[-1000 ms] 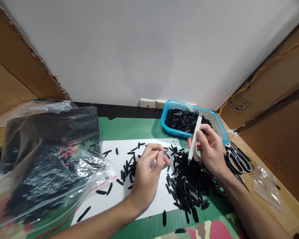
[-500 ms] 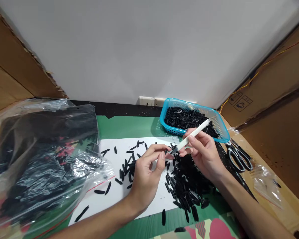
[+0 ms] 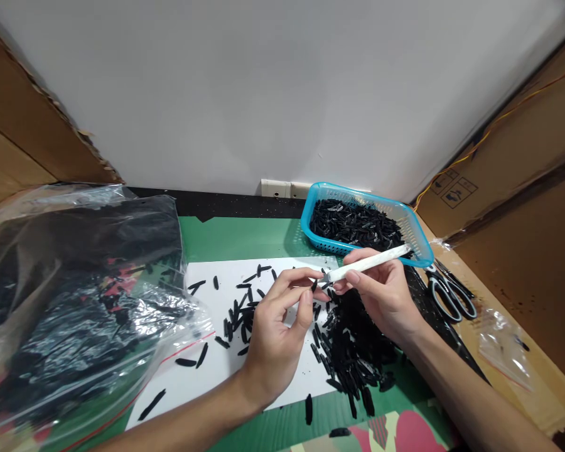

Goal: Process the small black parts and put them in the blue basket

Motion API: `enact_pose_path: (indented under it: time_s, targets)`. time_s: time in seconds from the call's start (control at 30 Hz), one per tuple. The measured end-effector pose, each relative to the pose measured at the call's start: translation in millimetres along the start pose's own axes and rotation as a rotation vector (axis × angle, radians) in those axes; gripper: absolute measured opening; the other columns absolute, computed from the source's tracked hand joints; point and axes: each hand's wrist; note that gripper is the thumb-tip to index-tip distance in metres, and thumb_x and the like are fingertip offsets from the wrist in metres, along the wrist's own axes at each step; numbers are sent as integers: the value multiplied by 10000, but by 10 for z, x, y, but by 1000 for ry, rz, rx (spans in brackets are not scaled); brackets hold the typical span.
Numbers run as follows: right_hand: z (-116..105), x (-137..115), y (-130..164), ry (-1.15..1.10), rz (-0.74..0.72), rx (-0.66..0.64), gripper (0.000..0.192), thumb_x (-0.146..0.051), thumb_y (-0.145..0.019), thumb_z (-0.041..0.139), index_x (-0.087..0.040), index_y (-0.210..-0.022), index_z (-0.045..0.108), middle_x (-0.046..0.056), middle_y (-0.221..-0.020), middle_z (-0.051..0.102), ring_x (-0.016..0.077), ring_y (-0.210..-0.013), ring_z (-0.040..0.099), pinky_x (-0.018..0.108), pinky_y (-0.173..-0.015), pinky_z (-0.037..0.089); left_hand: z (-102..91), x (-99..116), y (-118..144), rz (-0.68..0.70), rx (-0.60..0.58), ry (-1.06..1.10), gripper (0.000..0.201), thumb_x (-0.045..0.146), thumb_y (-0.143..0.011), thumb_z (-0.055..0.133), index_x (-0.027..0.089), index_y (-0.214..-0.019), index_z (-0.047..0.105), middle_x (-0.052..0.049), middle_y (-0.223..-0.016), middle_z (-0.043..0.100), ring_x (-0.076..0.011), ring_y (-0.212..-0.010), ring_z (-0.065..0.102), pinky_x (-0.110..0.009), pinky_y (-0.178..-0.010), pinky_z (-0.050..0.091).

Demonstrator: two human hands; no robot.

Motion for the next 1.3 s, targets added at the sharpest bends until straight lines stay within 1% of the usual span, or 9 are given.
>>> enact_pose_path:
  time_s: [0.17, 0.27, 0.37, 0.43, 0.6, 0.77, 0.87, 1.0, 1.3]
  targets:
    - [17, -10, 1, 27, 21, 11, 238, -380, -799, 901, -205, -944, 828, 35, -736, 812, 195, -660, 776, 327, -685, 674, -6, 17, 0, 8, 5, -42, 333, 261, -1059, 538, 221, -859, 801, -69, -1156, 709, -196, -1110, 672, -319, -969, 542]
    - [5, -5, -5, 25, 0, 1, 198, -389, -841, 870, -225, -944, 830, 35, -761, 812, 198, -695, 783, 328, -691, 676, -13, 21, -4, 14, 25, -66, 322, 265, -1071, 514, 223, -940, 804, -69, -1144, 670, -187, -1105, 648, -305, -955, 532]
    - [-36, 12, -10, 52, -39, -12, 106, -326, -841, 877, -255, -898, 823, 15, -834, 791, 189, -743, 785, 317, -703, 674, -16, 24, -3, 26, 46, -95, 311, 251, -1086, 478, 225, -1033, 783, -67, -1154, 630, -181, -1127, 616, -292, -948, 518]
    - [-60, 20, -2, 122, -85, -18, 101, -260, -805, 904, -253, -848, 813, 7, -872, 763, 183, -764, 777, 314, -722, 667, -18, 28, 7, 49, 45, -112, 306, 223, -1090, 461, 227, -1060, 766, -60, -1150, 614, -173, -1134, 605, -282, -957, 506]
    - [-13, -35, 73, 317, -207, -57, 115, -204, -834, 875, -243, -853, 769, 13, -828, 733, 190, -785, 752, 302, -709, 632, -11, 39, 40, 129, 29, -147, 287, 167, -1081, 453, 218, -1053, 734, -66, -1136, 607, -180, -1133, 603, -288, -972, 504]
    - [72, -117, 154, 387, -308, -152, 76, -185, -929, 776, -235, -951, 723, 72, -1056, 782, 244, -1005, 776, 386, -839, 662, 0, 32, 45, 147, 31, -157, 269, 153, -1072, 455, 214, -1064, 716, -85, -1148, 608, -207, -1134, 605, -331, -997, 512]
    - [75, -117, 179, 423, -306, -186, 104, -153, -941, 761, -232, -974, 703, 75, -1120, 811, 241, -1044, 790, 392, -874, 670, 0, 23, 47, 156, 38, -175, 267, 157, -1070, 453, 215, -1076, 713, -88, -1153, 609, -216, -1124, 605, -340, -980, 521]
    - [64, -92, 187, 412, -286, -179, 116, -156, -932, 775, -225, -950, 683, 78, -1094, 834, 260, -1030, 810, 422, -882, 685, 1, 18, 42, 157, 40, -186, 262, 153, -1069, 456, 216, -1077, 710, -78, -1149, 612, -209, -1114, 610, -329, -969, 521]
    - [62, -99, 186, 395, -263, -171, 132, -128, -928, 774, -226, -933, 687, 58, -1048, 840, 250, -1036, 811, 386, -851, 694, 3, 22, 38, 148, 30, -180, 257, 146, -1066, 461, 220, -1075, 707, -73, -1161, 609, -207, -1125, 609, -324, -980, 510]
Point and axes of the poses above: each hand's wrist, its own y-axis away from the middle knuckle, its own z-axis out of the palm, x = y × z
